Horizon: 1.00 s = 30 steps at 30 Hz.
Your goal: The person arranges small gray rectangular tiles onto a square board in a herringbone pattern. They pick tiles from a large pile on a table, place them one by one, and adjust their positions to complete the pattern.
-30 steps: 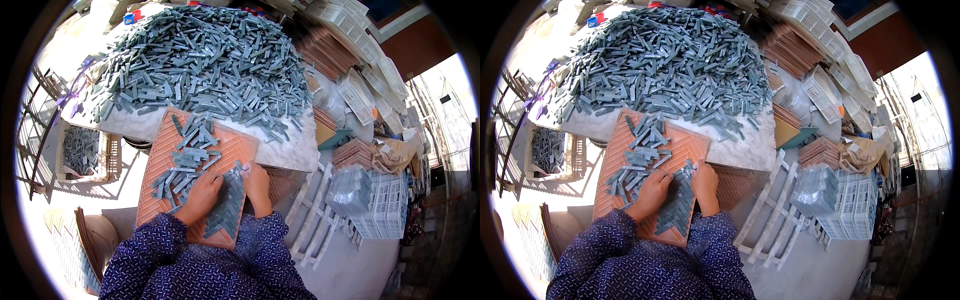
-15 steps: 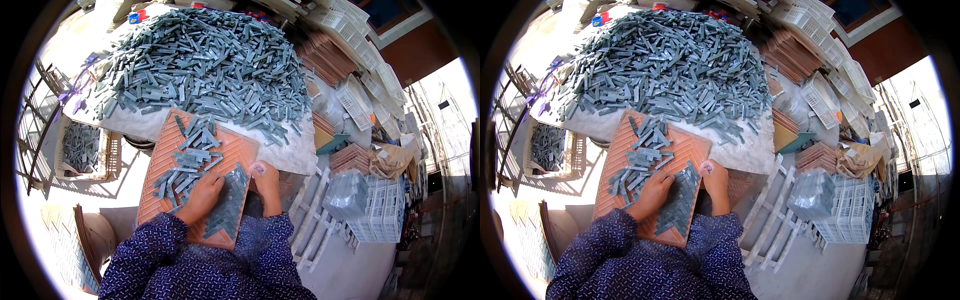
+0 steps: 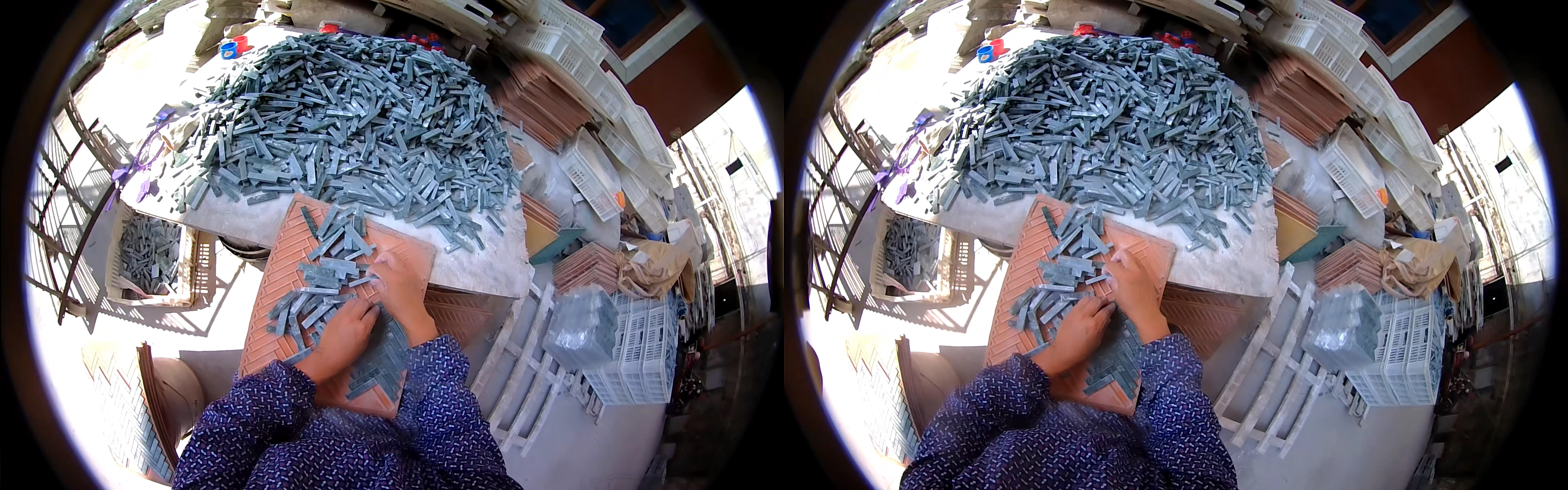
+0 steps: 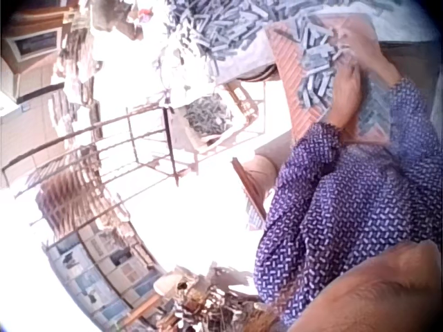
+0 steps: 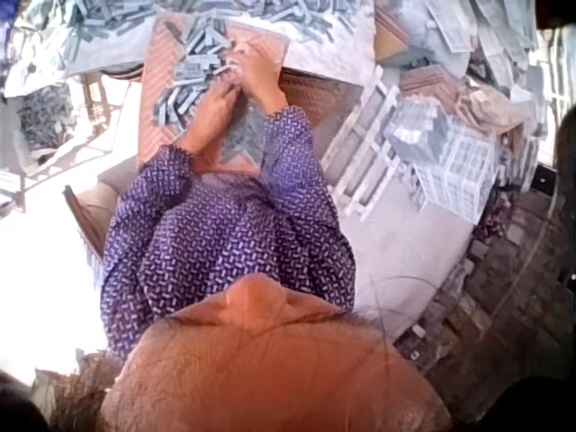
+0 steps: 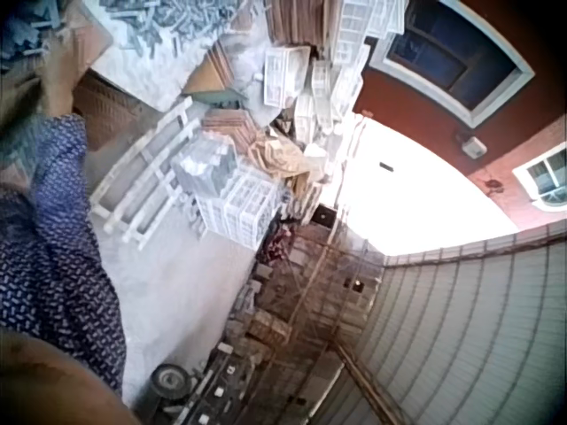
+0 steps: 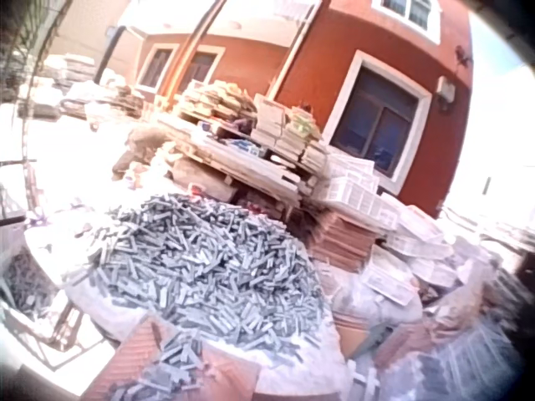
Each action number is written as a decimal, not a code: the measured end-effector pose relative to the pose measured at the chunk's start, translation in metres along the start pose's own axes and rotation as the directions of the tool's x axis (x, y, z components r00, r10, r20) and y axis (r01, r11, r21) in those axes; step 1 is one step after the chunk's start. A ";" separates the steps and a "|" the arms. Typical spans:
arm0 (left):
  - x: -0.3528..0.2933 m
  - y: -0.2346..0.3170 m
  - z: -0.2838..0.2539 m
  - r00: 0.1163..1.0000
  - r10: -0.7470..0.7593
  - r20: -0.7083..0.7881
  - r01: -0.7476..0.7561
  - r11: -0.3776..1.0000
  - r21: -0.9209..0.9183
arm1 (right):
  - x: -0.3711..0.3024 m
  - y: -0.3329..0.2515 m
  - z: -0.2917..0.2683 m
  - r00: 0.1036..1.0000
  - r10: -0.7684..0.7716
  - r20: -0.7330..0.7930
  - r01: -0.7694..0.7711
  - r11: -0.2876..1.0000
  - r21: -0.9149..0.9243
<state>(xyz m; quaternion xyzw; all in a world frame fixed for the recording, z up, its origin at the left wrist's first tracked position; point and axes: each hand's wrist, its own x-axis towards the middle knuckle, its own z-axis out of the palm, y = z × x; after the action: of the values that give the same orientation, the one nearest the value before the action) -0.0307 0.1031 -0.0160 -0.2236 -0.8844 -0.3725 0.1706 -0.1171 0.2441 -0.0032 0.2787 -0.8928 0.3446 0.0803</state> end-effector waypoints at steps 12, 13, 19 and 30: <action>0.013 -0.006 -0.017 0.992 -0.128 -0.019 0.126 0.989 -0.074 | -0.030 0.006 -0.029 0.990 -0.120 0.066 0.124 0.991 -0.050; 0.016 -0.005 -0.016 0.993 -0.118 -0.006 0.117 0.992 -0.044 | -0.029 0.007 -0.028 0.989 -0.131 0.069 0.136 0.988 -0.076; 0.015 -0.007 0.000 0.977 -0.196 0.083 0.190 0.979 0.074 | -0.029 0.008 -0.028 0.982 -0.188 -0.014 0.185 0.975 -0.123; 0.016 -0.008 0.009 0.988 -0.152 -0.002 0.152 0.988 0.041 | -0.055 -0.005 -0.039 0.986 0.054 -0.157 -0.052 0.998 0.016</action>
<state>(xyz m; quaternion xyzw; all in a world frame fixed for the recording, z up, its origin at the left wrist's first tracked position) -0.0499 0.1091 -0.0191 -0.1523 -0.9064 -0.3661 0.1456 -0.0703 0.2908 0.0105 0.2270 -0.8888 0.3728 0.1397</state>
